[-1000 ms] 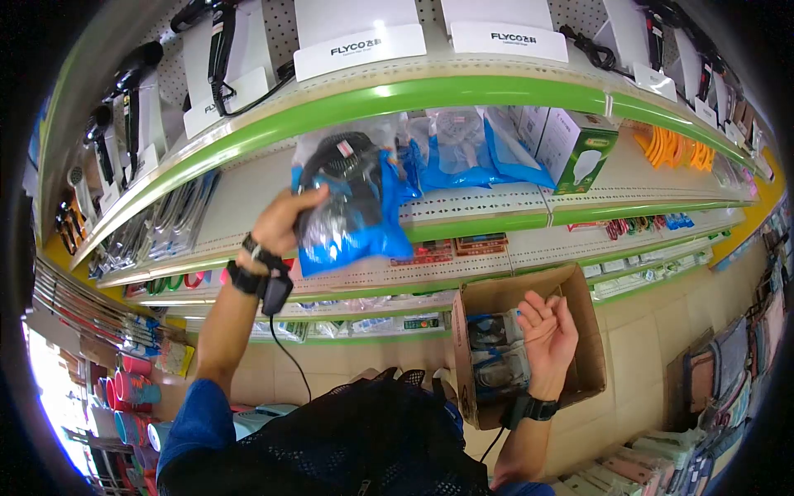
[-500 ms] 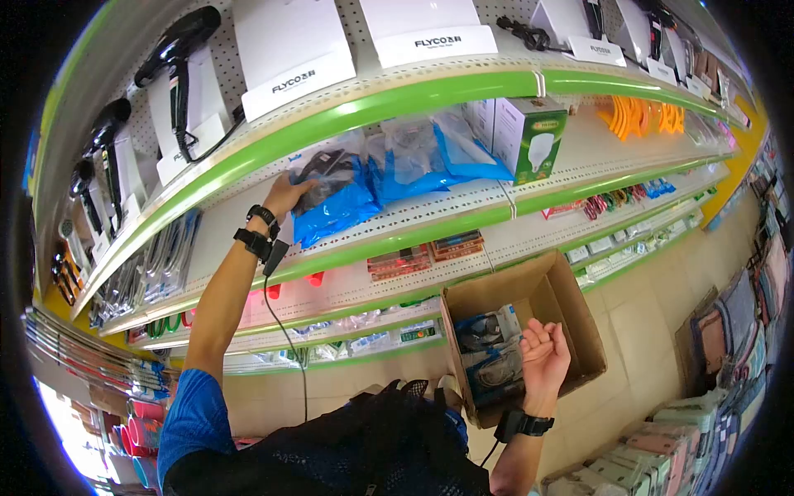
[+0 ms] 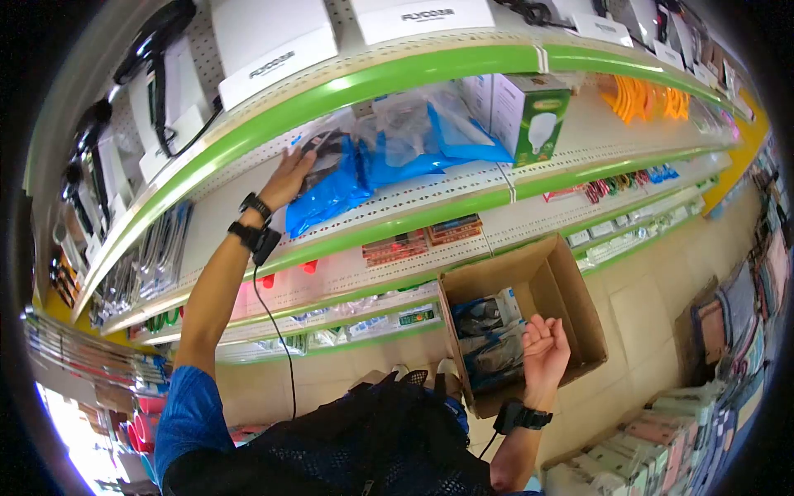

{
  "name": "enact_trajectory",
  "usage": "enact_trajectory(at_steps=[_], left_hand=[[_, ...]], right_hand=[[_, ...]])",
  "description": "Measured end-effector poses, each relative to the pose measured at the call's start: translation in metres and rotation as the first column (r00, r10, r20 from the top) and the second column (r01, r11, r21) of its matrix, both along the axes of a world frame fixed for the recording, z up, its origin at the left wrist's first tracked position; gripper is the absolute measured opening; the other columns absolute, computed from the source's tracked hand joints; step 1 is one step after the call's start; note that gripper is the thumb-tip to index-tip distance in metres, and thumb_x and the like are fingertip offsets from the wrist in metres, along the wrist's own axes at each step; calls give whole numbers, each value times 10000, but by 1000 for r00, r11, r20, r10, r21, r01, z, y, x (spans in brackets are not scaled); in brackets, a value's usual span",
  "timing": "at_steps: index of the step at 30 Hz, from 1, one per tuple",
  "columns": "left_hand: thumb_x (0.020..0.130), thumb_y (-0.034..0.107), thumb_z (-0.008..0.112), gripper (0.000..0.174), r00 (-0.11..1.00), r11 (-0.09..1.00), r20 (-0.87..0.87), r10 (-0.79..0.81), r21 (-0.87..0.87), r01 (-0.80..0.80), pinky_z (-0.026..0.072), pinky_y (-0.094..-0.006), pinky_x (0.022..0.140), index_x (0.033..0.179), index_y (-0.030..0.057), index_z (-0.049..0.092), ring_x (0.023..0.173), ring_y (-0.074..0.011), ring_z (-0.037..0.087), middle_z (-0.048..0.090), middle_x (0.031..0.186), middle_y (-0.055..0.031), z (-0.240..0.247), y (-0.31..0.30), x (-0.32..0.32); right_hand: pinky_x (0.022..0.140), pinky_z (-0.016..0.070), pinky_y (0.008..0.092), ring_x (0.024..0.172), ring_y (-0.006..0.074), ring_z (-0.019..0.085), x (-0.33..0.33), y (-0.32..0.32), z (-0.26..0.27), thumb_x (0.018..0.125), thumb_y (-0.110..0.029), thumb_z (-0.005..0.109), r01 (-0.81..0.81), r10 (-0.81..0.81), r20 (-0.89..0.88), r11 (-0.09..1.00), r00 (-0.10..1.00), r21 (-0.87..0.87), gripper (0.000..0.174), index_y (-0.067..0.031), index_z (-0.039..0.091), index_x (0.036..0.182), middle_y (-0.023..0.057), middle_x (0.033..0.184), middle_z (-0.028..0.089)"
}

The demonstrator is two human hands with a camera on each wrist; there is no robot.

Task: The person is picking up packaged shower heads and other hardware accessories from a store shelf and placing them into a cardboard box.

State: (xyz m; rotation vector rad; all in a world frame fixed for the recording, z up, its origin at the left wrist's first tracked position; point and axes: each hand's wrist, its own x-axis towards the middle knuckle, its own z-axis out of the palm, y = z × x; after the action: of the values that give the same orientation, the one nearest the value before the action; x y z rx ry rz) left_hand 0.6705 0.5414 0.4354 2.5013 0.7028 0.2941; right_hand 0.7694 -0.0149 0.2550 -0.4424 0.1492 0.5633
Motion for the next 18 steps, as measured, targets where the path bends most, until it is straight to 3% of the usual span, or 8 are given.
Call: enact_trajectory(at_steps=[2, 6, 9, 12, 13, 14, 16, 18], left_hand=[[946, 668, 387, 914, 997, 996, 74, -34, 86, 27, 95, -403, 1204, 1503, -43, 248, 1499, -369, 35, 154, 1580, -286, 10, -24, -12], [933, 435, 612, 837, 989, 955, 58, -137, 273, 116, 119, -403, 1203, 1493, -69, 247, 1488, -371, 126, 182, 1570, -296, -10, -63, -56], [959, 314, 595, 847, 984, 948, 50, -173, 278, 153, 139, -399, 1199, 1521, -69, 89, 1489, -359, 138, 153, 1581, -285, -27, -81, -61], [962, 289, 594, 826, 987, 940, 26, -156, 311, 141, 148, -409, 1197, 1524, -59, 99, 1487, -360, 146, 150, 1582, -284, -30, -87, -62], [961, 276, 597, 800, 991, 938, 26, -130, 329, 114, 158, -421, 1193, 1522, -57, 135, 1484, -365, 158, 157, 1580, -285, -26, -91, -62], [961, 276, 597, 800, 990, 936, 3, -144, 325, 135, 158, -421, 1193, 1522, -57, 135, 1484, -365, 158, 157, 1580, -285, -21, -99, -66], [948, 245, 617, 692, 998, 754, -57, -24, 655, 56, 220, -446, 1171, 1478, -64, 295, 1452, -395, 250, 257, 1542, -302, -14, -133, -73], [934, 216, 633, 532, 986, 765, 90, -140, 642, 50, 303, -469, 1125, 1357, -70, 485, 1359, -418, 407, 419, 1449, -297, -8, -185, -70]], right_hand=[[790, 565, 354, 922, 246, 699, 12, -13, -7, 1011, -249, 526, 39, -38, 22, 998, 999, -43, 203, -75, 627, 985, 162, 1069, 709], [898, 536, 359, 978, 245, 677, 41, -37, -24, 1006, -246, 529, 192, -201, -13, 951, 980, -242, 206, -54, 606, 1008, 177, 1091, 692], [771, 560, 322, 875, 247, 696, 73, -46, -54, 990, -226, 526, 238, -223, 89, 849, 971, -472, 209, -31, 598, 1004, 173, 1045, 702], [686, 548, 313, 804, 222, 692, 103, -36, -92, 954, -192, 539, 233, -213, 127, 607, 969, -760, 200, -13, 587, 1029, 143, 956, 698], [596, 509, 308, 693, 200, 666, 112, -29, -116, 944, -190, 544, 228, -254, 108, 512, 961, -828, 186, -21, 622, 942, 116, 821, 681], [568, 516, 315, 662, 206, 662, 128, -31, -178, 938, -175, 540, 212, -169, 158, 383, 973, -899, 190, -7, 628, 944, 115, 798, 674], [460, 460, 348, 537, 211, 602, 135, -32, -246, 900, -139, 550, 93, -70, 86, 101, 994, -991, 195, 17, 642, 826, 87, 658, 601], [444, 417, 356, 506, 207, 572, 122, -31, -305, 876, -133, 578, -140, -53, -166, 332, 985, -933, 213, 31, 635, 752, 85, 618, 572]])
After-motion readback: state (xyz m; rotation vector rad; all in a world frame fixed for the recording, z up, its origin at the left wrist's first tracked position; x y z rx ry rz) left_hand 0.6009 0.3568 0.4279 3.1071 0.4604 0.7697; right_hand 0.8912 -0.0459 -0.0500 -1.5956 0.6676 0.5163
